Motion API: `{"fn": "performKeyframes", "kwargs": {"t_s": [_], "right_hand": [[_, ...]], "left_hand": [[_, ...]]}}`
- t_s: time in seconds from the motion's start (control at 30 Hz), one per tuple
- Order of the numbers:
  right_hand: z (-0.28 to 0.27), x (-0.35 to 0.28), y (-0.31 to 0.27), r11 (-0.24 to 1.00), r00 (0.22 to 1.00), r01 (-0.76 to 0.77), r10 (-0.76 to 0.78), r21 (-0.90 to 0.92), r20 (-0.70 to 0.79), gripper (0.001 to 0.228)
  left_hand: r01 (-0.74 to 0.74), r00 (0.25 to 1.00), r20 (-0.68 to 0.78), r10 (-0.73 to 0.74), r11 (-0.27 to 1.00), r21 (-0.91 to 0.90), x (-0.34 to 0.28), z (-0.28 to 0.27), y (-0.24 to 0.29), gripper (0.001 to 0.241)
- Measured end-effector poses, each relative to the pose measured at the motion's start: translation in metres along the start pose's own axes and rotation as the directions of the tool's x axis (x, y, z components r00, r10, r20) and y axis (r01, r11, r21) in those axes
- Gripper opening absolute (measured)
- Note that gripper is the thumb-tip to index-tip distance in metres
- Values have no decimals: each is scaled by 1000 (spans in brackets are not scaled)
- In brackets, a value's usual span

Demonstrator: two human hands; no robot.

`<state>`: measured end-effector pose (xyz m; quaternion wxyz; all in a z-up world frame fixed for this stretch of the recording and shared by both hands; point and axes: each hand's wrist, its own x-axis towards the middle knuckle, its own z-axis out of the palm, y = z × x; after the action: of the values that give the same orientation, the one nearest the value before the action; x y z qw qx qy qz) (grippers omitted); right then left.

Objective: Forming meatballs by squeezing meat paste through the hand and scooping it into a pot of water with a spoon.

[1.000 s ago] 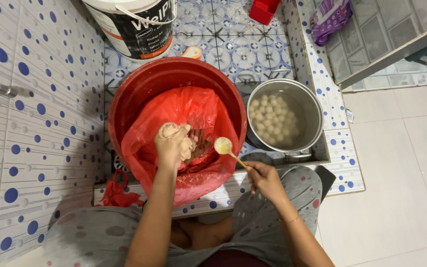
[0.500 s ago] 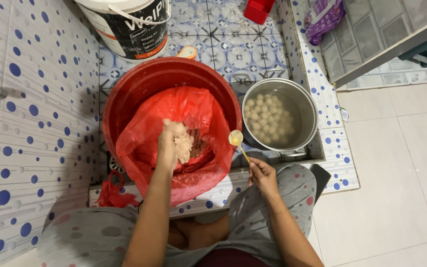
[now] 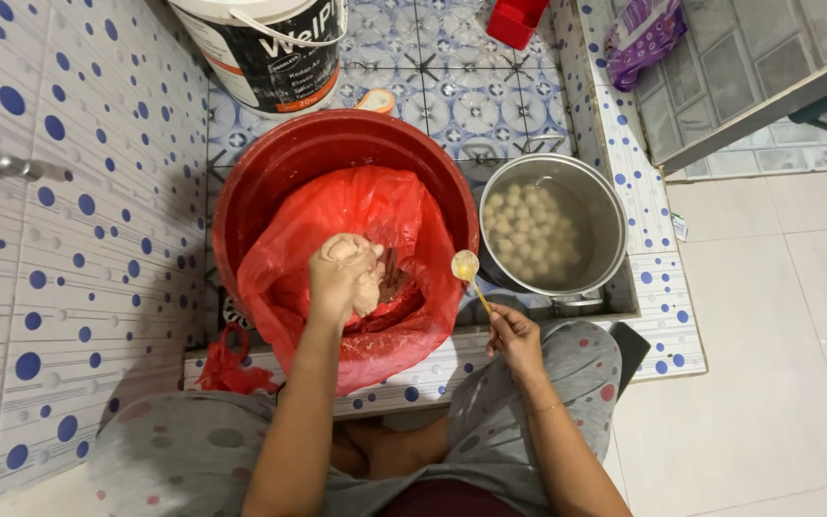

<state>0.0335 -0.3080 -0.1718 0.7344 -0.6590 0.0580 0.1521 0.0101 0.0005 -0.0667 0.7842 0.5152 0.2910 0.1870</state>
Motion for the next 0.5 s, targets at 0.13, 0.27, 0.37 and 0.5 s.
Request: {"fn": "performKeyframes", "kwargs": {"t_s": [0.13, 0.27, 0.37, 0.5], "right_hand": [[0, 1, 2, 1000, 1000, 7, -7, 15, 3, 27], [2, 0, -1, 1000, 1000, 12, -12, -4, -10, 27], [-6, 7, 12, 999, 1000, 30, -29, -32, 5, 26], [-2, 2, 2, 998, 999, 45, -44, -34, 17, 27]], "left_hand": [[-78, 995, -51, 81, 995, 65, 0, 1, -14, 18], [-190, 981, 49, 185, 975, 118, -15, 0, 20, 21], [-271, 941, 227, 251, 961, 63, -3, -8, 4, 23], [-383, 875, 318, 364, 924, -3, 0, -16, -5, 56]]}}
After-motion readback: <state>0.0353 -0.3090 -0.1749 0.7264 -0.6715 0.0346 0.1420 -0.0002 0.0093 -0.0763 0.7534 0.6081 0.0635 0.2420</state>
